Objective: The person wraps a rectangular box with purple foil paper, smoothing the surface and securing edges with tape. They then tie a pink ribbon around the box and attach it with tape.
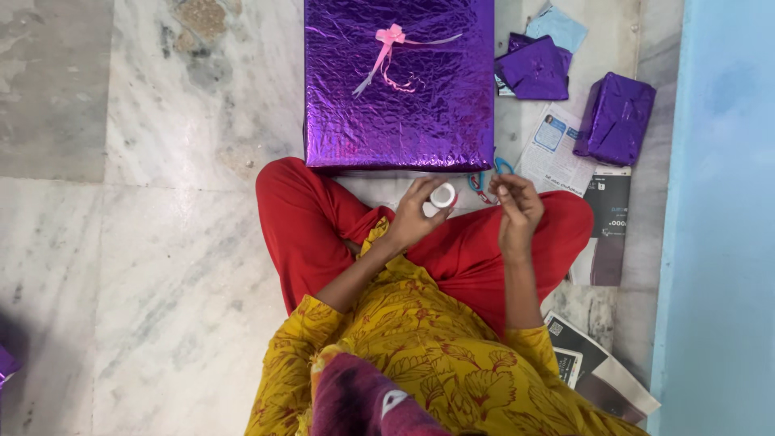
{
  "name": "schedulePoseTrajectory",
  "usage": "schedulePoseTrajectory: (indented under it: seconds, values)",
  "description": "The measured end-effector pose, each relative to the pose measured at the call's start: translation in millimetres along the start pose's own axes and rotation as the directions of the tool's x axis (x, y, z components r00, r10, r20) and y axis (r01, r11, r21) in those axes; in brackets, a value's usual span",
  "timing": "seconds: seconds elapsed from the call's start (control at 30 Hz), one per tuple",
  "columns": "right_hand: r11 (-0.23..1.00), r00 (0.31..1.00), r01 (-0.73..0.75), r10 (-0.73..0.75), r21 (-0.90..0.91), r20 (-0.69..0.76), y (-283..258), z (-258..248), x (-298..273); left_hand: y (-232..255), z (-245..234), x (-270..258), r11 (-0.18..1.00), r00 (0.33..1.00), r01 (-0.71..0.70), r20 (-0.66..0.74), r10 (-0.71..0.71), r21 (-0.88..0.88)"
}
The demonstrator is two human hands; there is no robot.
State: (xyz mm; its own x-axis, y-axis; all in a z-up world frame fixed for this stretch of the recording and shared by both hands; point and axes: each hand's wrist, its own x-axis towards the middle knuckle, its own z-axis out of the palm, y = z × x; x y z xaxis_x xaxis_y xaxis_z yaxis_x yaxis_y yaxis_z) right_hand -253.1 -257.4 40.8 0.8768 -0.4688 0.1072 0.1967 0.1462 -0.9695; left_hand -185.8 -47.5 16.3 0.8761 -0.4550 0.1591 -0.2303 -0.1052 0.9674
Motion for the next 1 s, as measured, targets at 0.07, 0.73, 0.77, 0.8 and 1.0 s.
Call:
schedulePoseTrajectory:
  seconds: [0.07, 0.73, 0.77, 0.8, 1.0]
  values:
    - [1.000, 0.995, 0.003, -0.003, 0.002, 0.103, -27, 12, 10, 36, -16, 9, 0.995, 0.995, -0.091, -0.045, 0.089, -0.049]
    - [0.970, 0.918, 0.192, -0.124, -0.148, 0.377, -75, 90, 58, 117, -76, 36, 0.945, 0.940, -0.294, -0.138, 0.312, 0.141]
    - [0.973, 0.918, 0.191, -0.130, -0.131, 0.374, -74, 91, 58, 118, -77, 37, 0.939, 0.932, -0.306, -0.153, 0.329, 0.160]
    - [0.975, 0.919, 0.192, -0.137, -0.114, 0.370, -73, 91, 58, 118, -77, 38, 0.931, 0.923, -0.318, -0.166, 0.348, 0.179]
    - [0.987, 0.950, 0.160, -0.155, 0.003, 0.272, -70, 103, 48, 121, -77, 42, 0.983, 0.966, -0.184, -0.188, 0.176, -0.023]
